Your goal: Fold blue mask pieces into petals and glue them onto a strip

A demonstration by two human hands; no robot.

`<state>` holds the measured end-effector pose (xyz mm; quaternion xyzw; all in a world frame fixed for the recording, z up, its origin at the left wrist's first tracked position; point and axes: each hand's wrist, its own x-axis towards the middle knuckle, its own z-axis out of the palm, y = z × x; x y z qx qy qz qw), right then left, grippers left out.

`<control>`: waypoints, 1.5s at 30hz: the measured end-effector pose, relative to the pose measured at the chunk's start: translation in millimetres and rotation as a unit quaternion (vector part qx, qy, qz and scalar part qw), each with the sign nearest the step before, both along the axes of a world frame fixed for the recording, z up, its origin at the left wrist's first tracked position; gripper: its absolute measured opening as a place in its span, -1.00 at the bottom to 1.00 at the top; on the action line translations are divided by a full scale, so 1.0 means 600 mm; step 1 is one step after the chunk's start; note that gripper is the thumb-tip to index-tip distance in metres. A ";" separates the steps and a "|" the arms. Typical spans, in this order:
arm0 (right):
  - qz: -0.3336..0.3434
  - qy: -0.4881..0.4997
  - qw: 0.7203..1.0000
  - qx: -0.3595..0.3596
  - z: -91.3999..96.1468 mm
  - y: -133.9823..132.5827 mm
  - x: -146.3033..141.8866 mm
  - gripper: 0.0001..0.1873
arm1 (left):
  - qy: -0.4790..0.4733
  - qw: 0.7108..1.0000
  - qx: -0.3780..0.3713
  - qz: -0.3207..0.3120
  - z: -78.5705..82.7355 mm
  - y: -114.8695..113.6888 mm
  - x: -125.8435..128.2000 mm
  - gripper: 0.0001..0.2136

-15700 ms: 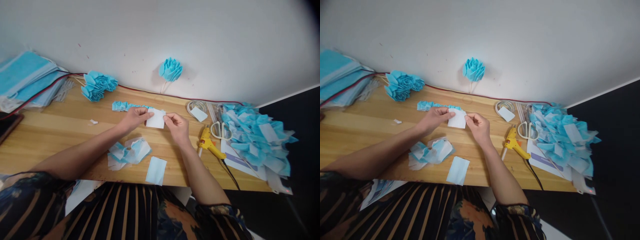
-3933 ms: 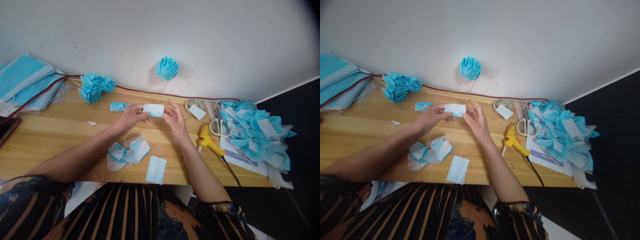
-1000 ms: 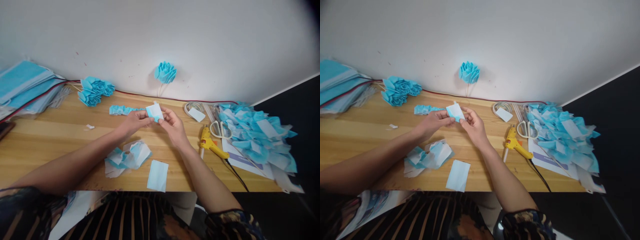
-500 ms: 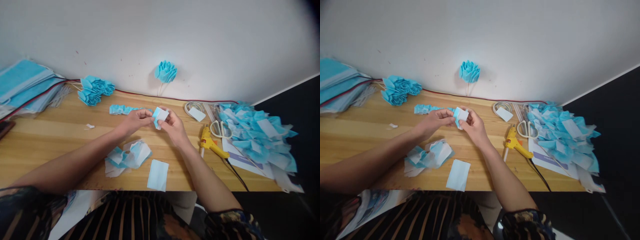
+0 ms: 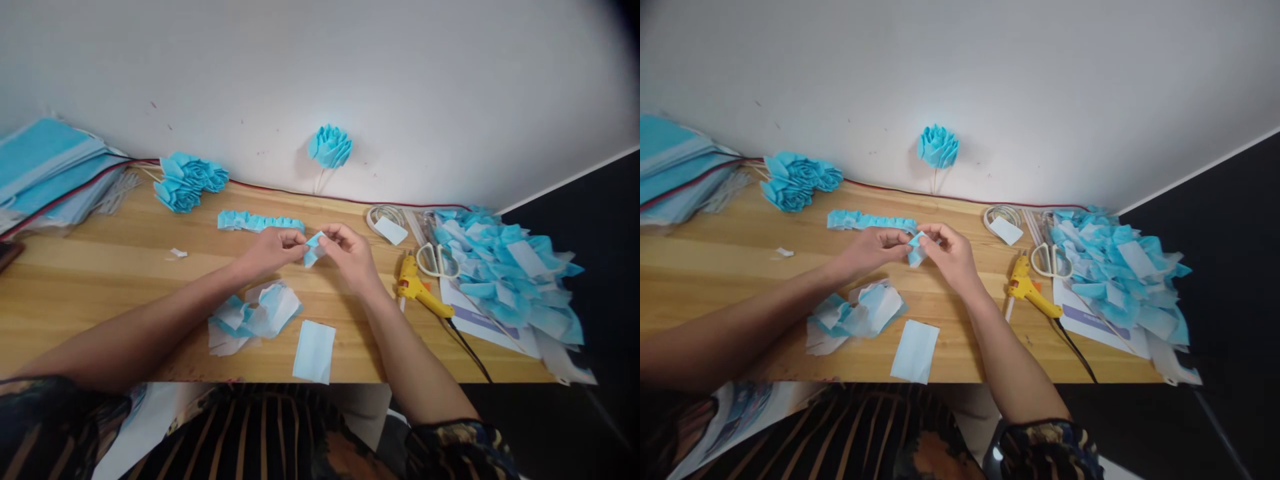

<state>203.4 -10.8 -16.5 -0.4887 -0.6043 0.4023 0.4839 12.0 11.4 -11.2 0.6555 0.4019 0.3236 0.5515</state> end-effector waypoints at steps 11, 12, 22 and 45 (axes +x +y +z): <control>0.006 -0.130 0.976 0.176 0.006 -0.003 0.003 -0.89 | -0.054 0.994 -0.087 0.025 0.008 0.003 0.000 -0.84; 0.010 -0.142 0.972 0.187 0.007 -0.003 0.003 -0.87 | -0.054 0.994 -0.094 0.028 0.008 0.003 0.000 -0.84; 0.017 -0.224 0.947 0.229 0.006 0.001 0.007 -0.78 | -0.065 0.993 -0.096 0.006 0.005 0.006 -0.003 -0.78; 0.090 0.172 0.967 -0.166 -0.006 -0.001 -0.007 -0.63 | -0.099 0.989 -0.008 0.108 0.009 0.004 0.002 -0.72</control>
